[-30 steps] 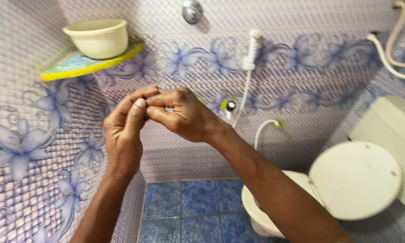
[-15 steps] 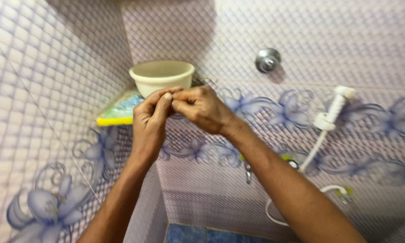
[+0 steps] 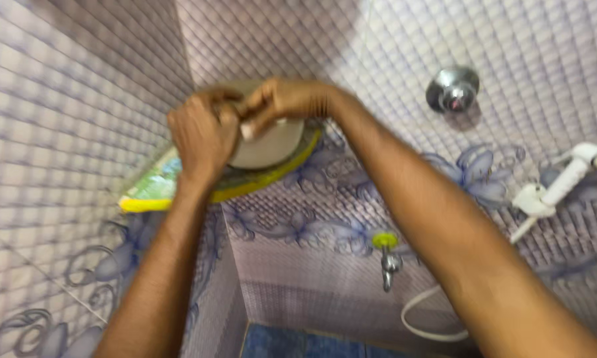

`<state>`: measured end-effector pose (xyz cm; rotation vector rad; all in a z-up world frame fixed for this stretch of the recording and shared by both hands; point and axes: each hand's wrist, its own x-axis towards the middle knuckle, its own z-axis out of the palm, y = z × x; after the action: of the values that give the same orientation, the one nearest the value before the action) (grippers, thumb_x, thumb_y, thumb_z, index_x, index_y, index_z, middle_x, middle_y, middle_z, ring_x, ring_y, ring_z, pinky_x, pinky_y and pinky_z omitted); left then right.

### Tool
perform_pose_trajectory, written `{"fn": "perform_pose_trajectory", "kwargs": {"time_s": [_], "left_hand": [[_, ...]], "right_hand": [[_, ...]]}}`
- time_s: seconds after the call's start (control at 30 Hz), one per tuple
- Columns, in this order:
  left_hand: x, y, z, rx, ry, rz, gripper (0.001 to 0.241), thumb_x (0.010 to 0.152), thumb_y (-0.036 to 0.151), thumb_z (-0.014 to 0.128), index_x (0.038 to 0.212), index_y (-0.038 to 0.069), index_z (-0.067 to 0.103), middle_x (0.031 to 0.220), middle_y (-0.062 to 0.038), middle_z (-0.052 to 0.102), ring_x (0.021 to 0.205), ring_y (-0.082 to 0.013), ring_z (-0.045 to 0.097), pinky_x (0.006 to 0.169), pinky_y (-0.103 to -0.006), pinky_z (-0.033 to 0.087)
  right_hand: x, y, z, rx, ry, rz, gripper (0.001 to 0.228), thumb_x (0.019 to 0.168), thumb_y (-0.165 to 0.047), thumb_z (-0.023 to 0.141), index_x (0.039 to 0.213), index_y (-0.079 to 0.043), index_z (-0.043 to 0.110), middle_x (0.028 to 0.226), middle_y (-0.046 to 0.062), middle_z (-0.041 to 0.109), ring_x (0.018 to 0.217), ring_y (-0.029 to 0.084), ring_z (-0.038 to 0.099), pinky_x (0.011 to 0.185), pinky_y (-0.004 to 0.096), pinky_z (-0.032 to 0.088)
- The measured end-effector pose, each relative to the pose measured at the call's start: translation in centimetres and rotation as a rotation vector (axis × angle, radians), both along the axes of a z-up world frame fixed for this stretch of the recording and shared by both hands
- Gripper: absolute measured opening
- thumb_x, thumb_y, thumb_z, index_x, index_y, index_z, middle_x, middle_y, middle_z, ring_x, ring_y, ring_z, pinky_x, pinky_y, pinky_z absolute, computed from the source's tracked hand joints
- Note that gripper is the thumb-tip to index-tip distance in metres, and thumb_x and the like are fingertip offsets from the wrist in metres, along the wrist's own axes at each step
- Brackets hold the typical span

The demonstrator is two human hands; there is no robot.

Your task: The person wipes a tiled bathroom wall using a yellow sponge and soapy water from a white bowl, then refills the bowl from a soap packet and continues wiping the tiles.

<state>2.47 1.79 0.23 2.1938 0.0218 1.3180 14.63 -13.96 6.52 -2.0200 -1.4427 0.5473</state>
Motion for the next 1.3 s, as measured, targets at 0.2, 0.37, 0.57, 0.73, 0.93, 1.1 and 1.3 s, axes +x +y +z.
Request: {"fn": "perform_pose_trajectory", "kwargs": {"time_s": [0.2, 0.37, 0.57, 0.73, 0.93, 1.1, 1.3], "left_hand": [[1.5, 0.5, 5.9, 0.248, 0.835, 0.078, 0.034, 0.091, 0.016, 0.06, 0.12, 0.015, 0.078, 0.107, -0.023, 0.076, 0.097, -0.0379, 0.076, 0.09, -0.0502, 0.056], [4.8, 0.3, 9.2, 0.344, 1.001, -0.024, 0.051, 0.079, 0.018, 0.073, 0.13, 0.022, 0.075, 0.123, -0.016, 0.077, 0.113, -0.0315, 0.074, 0.1, -0.0433, 0.057], [10.6, 3.2, 4.0, 0.5, 1.252, -0.008, 0.053, 0.078, 0.033, 0.079, 0.131, 0.023, 0.076, 0.133, -0.007, 0.077, 0.128, -0.0236, 0.071, 0.109, -0.0398, 0.054], [14.0, 4.2, 2.0, 0.488, 1.239, 0.057, 0.068, 0.072, 0.033, 0.092, 0.136, 0.025, 0.07, 0.132, -0.012, 0.075, 0.122, -0.0257, 0.072, 0.103, -0.0385, 0.055], [12.5, 3.6, 2.9, 0.426, 1.135, 0.048, 0.048, 0.086, 0.025, 0.072, 0.134, 0.031, 0.075, 0.132, -0.008, 0.076, 0.123, -0.025, 0.075, 0.108, -0.0391, 0.057], [10.5, 2.5, 4.4, 0.356, 1.038, 0.101, 0.044, 0.088, 0.026, 0.074, 0.132, 0.023, 0.075, 0.126, -0.015, 0.078, 0.115, -0.03, 0.077, 0.1, -0.0419, 0.06], [10.6, 2.9, 4.9, 0.162, 0.997, 0.055, 0.043, 0.085, 0.016, 0.07, 0.127, 0.02, 0.079, 0.12, -0.017, 0.081, 0.106, -0.0317, 0.078, 0.096, -0.0452, 0.062]], "right_hand": [[4.9, 2.2, 2.2, -0.035, 0.509, -0.219, 0.045, 0.087, -0.036, 0.073, 0.127, -0.015, 0.071, 0.13, 0.005, 0.074, 0.117, 0.018, 0.072, 0.095, 0.037, 0.061], [5.5, 4.6, 3.0, -0.067, 0.244, -0.166, 0.045, 0.087, -0.034, 0.072, 0.127, -0.015, 0.071, 0.129, 0.005, 0.074, 0.116, 0.018, 0.073, 0.095, 0.036, 0.061], [5.6, 6.2, -1.9, -0.11, 0.08, -0.155, 0.044, 0.086, -0.032, 0.071, 0.127, -0.014, 0.071, 0.129, 0.005, 0.074, 0.116, 0.018, 0.073, 0.095, 0.036, 0.061], [6.8, 3.9, -3.0, -0.126, -0.028, -0.2, 0.043, 0.086, -0.03, 0.071, 0.126, -0.014, 0.072, 0.128, 0.005, 0.074, 0.115, 0.018, 0.073, 0.095, 0.036, 0.061], [7.2, 5.8, -4.9, -0.157, -0.081, -0.155, 0.043, 0.085, -0.027, 0.07, 0.126, -0.014, 0.072, 0.128, 0.005, 0.075, 0.115, 0.018, 0.073, 0.095, 0.035, 0.061], [7.8, 6.1, -5.8, -0.16, -0.099, -0.152, 0.043, 0.085, -0.025, 0.069, 0.126, -0.014, 0.072, 0.127, 0.005, 0.075, 0.115, 0.018, 0.073, 0.094, 0.035, 0.061], [8.1, 6.3, -6.8, -0.158, -0.109, -0.158, 0.043, 0.084, -0.022, 0.069, 0.126, -0.013, 0.072, 0.127, 0.006, 0.075, 0.114, 0.018, 0.073, 0.094, 0.034, 0.061]]}}
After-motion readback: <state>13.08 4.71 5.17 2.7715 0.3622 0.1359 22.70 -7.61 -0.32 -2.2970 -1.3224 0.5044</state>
